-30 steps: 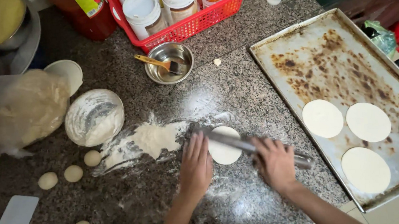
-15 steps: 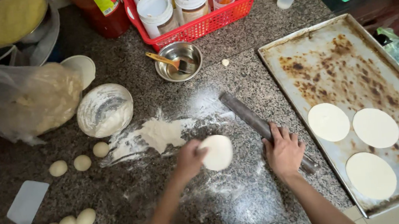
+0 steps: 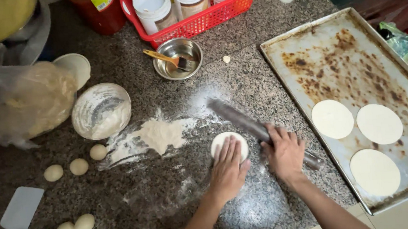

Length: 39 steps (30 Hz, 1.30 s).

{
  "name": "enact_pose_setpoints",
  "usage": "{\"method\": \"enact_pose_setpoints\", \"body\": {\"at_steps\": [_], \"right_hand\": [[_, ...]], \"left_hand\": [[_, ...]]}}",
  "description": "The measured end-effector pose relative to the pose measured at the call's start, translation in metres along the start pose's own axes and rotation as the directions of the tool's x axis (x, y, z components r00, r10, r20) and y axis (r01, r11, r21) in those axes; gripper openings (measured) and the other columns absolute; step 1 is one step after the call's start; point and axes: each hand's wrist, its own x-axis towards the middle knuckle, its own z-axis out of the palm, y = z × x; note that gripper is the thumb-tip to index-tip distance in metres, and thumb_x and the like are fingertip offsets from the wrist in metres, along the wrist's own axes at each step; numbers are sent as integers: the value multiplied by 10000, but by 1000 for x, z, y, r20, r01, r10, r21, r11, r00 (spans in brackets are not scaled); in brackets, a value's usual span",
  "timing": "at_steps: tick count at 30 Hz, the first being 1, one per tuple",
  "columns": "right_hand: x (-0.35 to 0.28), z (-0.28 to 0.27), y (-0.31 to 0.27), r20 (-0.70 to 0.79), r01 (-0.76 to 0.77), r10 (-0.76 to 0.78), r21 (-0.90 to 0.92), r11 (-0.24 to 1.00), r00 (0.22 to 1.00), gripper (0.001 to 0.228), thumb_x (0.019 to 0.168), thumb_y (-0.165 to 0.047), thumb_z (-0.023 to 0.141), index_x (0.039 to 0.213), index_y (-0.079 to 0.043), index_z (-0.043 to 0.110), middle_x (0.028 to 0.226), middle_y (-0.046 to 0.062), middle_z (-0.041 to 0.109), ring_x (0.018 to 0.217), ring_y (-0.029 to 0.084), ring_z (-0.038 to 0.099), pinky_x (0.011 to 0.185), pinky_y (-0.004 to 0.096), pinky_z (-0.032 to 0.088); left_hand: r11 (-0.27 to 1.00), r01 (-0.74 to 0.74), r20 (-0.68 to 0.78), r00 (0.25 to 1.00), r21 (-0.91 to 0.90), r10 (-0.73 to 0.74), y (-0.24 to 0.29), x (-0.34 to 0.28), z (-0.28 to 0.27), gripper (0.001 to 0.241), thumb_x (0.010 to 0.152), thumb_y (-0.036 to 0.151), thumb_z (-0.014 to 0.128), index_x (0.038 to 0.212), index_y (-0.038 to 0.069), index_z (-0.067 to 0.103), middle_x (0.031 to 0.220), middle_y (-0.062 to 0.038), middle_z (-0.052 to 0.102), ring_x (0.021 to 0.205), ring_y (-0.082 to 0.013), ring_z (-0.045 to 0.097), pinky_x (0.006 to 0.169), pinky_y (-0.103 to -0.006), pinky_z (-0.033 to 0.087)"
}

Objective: Rolling out small portions of dough into flat circles and placing them on a tray.

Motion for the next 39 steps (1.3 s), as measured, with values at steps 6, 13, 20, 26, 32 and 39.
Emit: {"method": "enact_pose_setpoints", "body": {"at_steps": [6, 13, 20, 26, 32, 39], "right_hand": [[-33, 16, -12, 97, 312, -309, -21, 950, 946, 522, 1004, -395, 563, 1504, -306, 443, 1240, 7, 617, 1105, 205, 562, 967, 407, 442], [-11, 20, -33, -193, 492, -496, -71, 868, 846, 636, 993, -498, 391, 1544, -182, 382, 1512, 35, 483, 1408, 245, 420, 1104, 573, 309], [96, -1, -54, -231, 374, -398, -140, 917, 888, 771, 1044, -612, 142, 1609, -92, 212, 1685, 112, 180, 1566, 298, 66, 1222, 584, 32], [31, 19, -38, -290, 432, -464, -171, 886, 837, 783, 1014, -641, 176, 1565, -88, 229, 1645, 105, 241, 1542, 308, 144, 1221, 577, 103], [-41, -1, -16, 54, 520, -517, -127, 845, 854, 658, 969, -460, 471, 1577, -284, 293, 1423, 64, 519, 1297, 278, 479, 1084, 523, 339], [-32, -31, -1, 174, -32, 30, 12, 999, 984, 616, 988, -430, 598, 1558, -312, 395, 1231, 42, 629, 1076, 236, 616, 967, 438, 424]], "left_hand": [[941, 71, -58, 997, 332, -55, -25, -16, -71, 576, 1029, 410, 392, 1472, 46, 447, 1595, -163, 367, 1522, -331, 309, 1275, -586, 168], [931, 114, 92, 984, 346, -154, -46, 12, -86, 619, 1033, 489, 373, 1453, 38, 431, 1620, -163, 329, 1502, -352, 247, 1219, -606, 146], [915, 189, -86, 982, 357, -170, -92, 123, -79, 700, 1048, 531, 268, 1595, 96, 231, 1700, -155, 133, 1560, -298, 67, 1247, -566, 85], [923, 85, -104, 993, 376, -49, -49, 42, -77, 642, 1029, 463, 369, 1541, 81, 304, 1647, -149, 207, 1543, -307, 124, 1242, -579, 75], [925, -200, 39, 979, 324, 198, -38, -57, -69, 572, 1028, 300, 446, 1535, 50, 360, 1655, -117, 269, 1545, -268, 178, 1232, -592, 103], [967, 22, -165, 986, 255, 21, -34, 14, -47, 627, 985, 279, 539, 1495, -49, 381, 1568, -257, 392, 1439, -338, 319, 1218, -536, 220]]}}
